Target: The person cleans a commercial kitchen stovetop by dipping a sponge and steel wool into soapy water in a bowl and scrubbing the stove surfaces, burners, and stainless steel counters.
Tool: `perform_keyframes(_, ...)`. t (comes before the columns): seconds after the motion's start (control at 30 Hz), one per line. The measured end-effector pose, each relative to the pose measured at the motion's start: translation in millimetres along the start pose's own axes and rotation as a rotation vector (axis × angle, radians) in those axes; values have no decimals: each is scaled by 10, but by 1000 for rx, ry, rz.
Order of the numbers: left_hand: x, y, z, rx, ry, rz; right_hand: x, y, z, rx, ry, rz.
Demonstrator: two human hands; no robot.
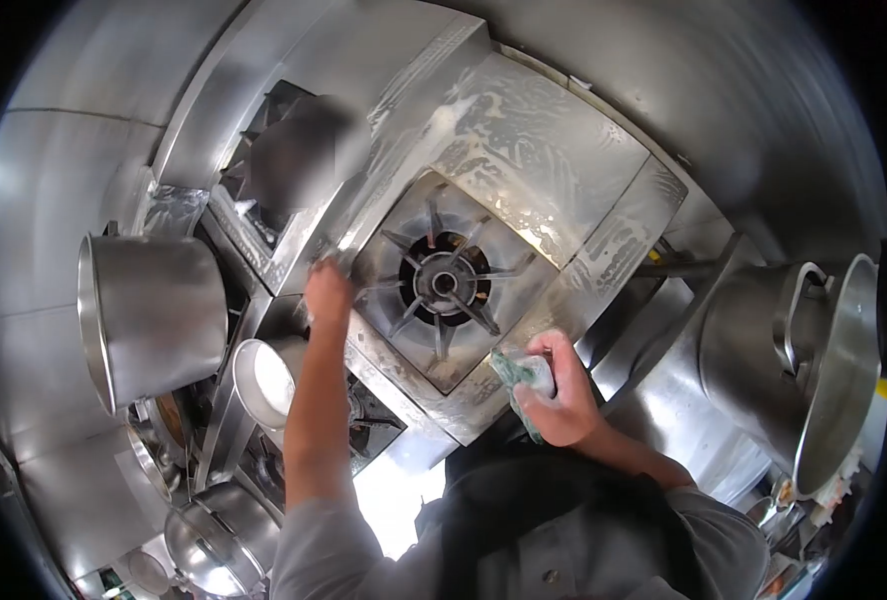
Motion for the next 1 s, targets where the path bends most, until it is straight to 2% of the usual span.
perform_keyframes(0.07,281,99,-177,-59,81,-95,86,129,-129,-63,22,0)
perform_keyframes(0.1,308,-117,-283,-66,57,-240,160,223,-215,-62,20,3)
perform_keyframes(0.13,203,-188,-204,-73,33,-253,251,296,-320,-73,18,8)
perform_keyframes(0.17,109,-183,-164,-109,43,-200,377,347,-677,304,206,4)
perform_keyframes(0.2,46,-211,-141,-147,56,-157,513,354,-637,279,194,13)
perform_keyframes(0.23,-142,-248,-14,-233,-49,-102,683,453,-739,683,426,128)
perform_keyframes(0.27,-383,-413,15,-269,-72,-185,773,652,-791,1098,667,236)
perform_keyframes(0.33,-858,-731,-9,-353,-58,-374,1214,751,-675,1010,558,391)
perform_keyframes(0.37,-1113,-874,-39,-400,-28,-481,1484,705,-536,746,392,240)
perform_keyframes(0.4,-1326,-896,-45,-464,-77,-457,1739,690,-316,482,231,93)
perform_keyframes(0.47,-1743,-935,-112,-551,-142,-442,2137,654,688,-750,-384,-293)
perform_keyframes(0.53,-2089,-938,-203,-622,-170,-440,2940,592,781,-1333,-394,-369)
perform_keyframes(0.63,-2404,-876,-255,-686,-218,-434,3623,583,778,-1536,-326,-381)
perform_keyframes(0.7,-2580,-881,-278,-710,-261,-460,3782,934,453,-1476,-351,-229)
perform_keyframes(0.9,-2682,-1058,-327,-790,-267,-426,3330,2688,-517,-1455,-375,114)
perform_keyframes(0.97,-2666,-1064,-351,-797,-281,-404,3008,3114,-591,-1514,-544,274)
perform_keyframes(1.0,-2643,-1044,-371,-798,-272,-402,3011,3160,-636,-1512,-541,265)
Point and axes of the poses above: each hand's wrist, its own x-axis towards the middle knuckle, its own y-axis out of the palm, z = x × y, the point moved 10 cm from there along x, towards the middle knuckle, and after that the axes turned 11 degrees about y, right-handed, at the moved point
